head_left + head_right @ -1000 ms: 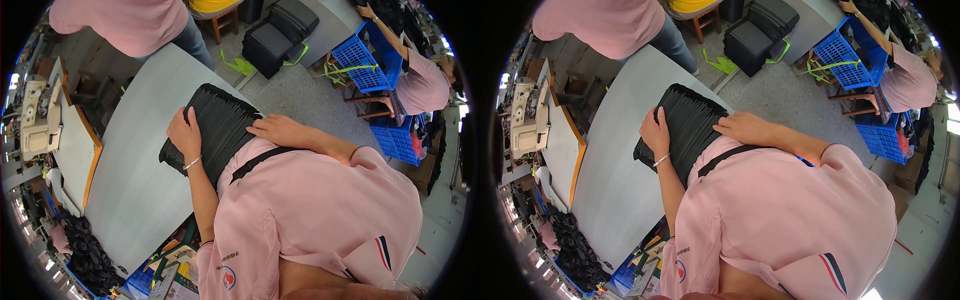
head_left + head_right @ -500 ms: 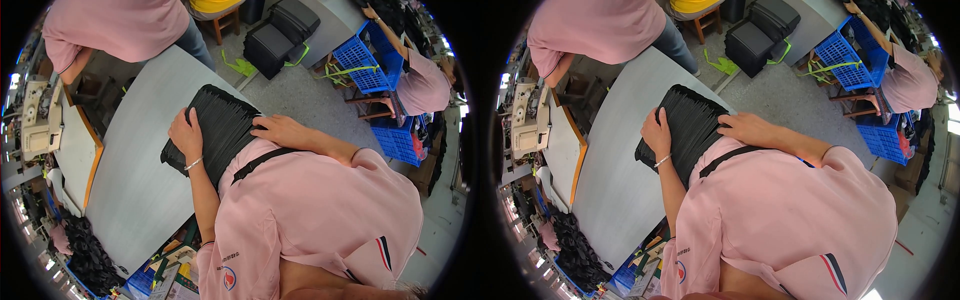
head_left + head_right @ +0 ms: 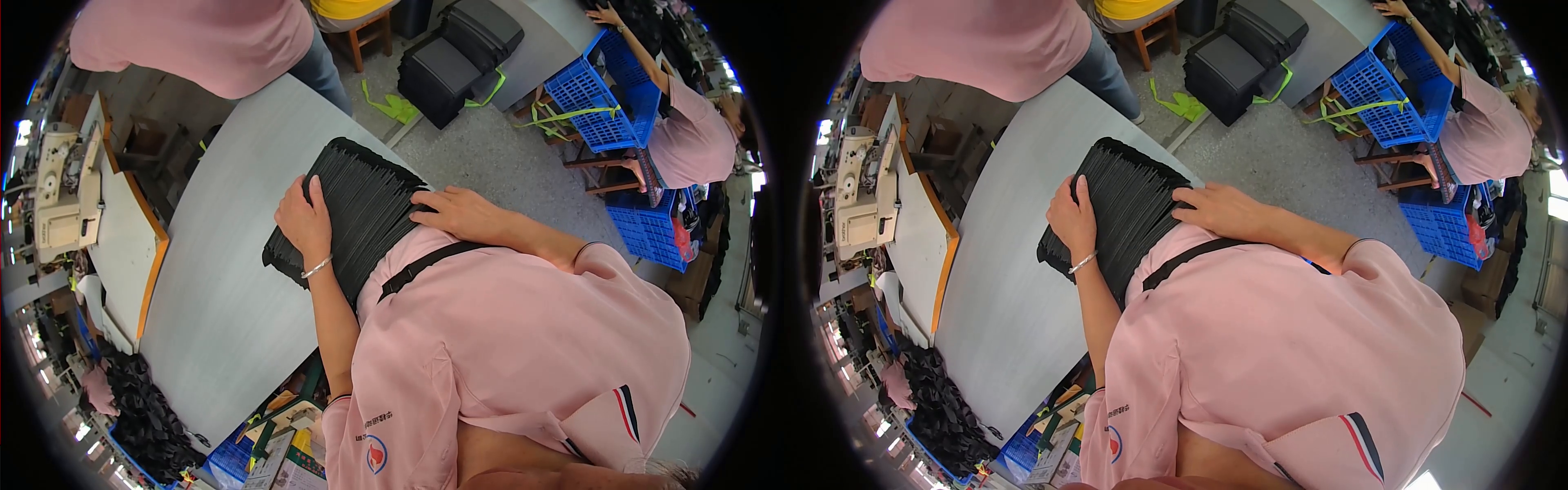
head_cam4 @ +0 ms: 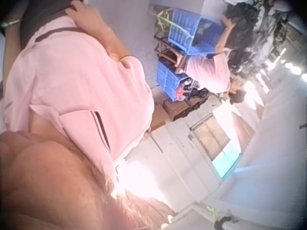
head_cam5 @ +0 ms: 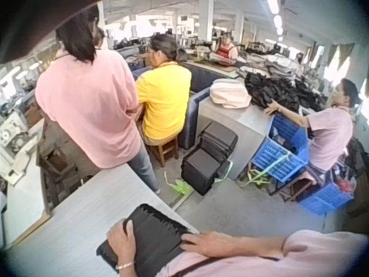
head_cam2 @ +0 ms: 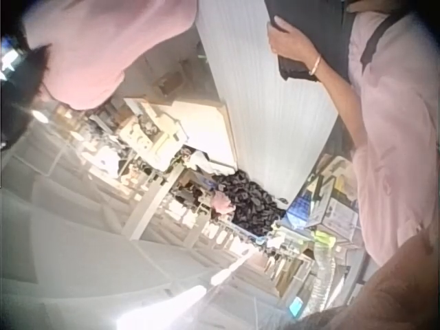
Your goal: Remove yellow ties from black material pieces, stack them neatly, and prepare them for a colleague.
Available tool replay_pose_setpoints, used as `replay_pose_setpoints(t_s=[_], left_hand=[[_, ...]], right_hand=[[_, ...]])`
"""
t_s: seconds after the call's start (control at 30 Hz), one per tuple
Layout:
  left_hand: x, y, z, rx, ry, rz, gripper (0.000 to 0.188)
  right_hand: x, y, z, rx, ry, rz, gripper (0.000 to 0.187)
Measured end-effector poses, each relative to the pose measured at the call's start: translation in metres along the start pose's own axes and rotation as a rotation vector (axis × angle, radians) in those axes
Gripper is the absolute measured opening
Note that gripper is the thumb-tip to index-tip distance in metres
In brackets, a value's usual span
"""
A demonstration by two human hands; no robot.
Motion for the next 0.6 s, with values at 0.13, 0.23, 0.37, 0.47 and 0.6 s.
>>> replay_pose_setpoints(t_s=[0.13, 0.23, 0.37, 0.47, 0.6], left_hand=[[0.001, 0.001, 0.0, 0.003, -0.002, 0.007, 0.04], [0.001, 0.001, 0.0, 0.017, -0.012, 0.007, 0.04], [0.002, 0.001, 0.0, 0.012, -0.01, 0.01, 0.04], [0.002, 0.002, 0.0, 0.018, -0.014, 0.011, 0.041], [0.002, 0.002, 0.0, 0.011, -0.007, 0.004, 0.042]], right_hand=[[0.001, -0.001, 0.002, -0.011, 0.023, -0.018, 0.033], [0.003, -0.002, 0.004, -0.013, 0.013, -0.032, 0.034], [0.001, 0.002, 0.007, -0.017, -0.036, -0.055, 0.037], [0.002, 0.003, 0.01, 0.019, 0.014, -0.086, 0.039], [0.004, 0.003, 0.013, 0.029, 0.034, -0.118, 0.04]])
Point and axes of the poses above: each hand's wrist, its own z-axis towards the middle knuckle, its own x-axis out of the palm, y = z × x, the point moved 2 cm from there along z, towards the middle knuckle, and after that the axes turned 8 degrees about x, right-handed, at the moved point
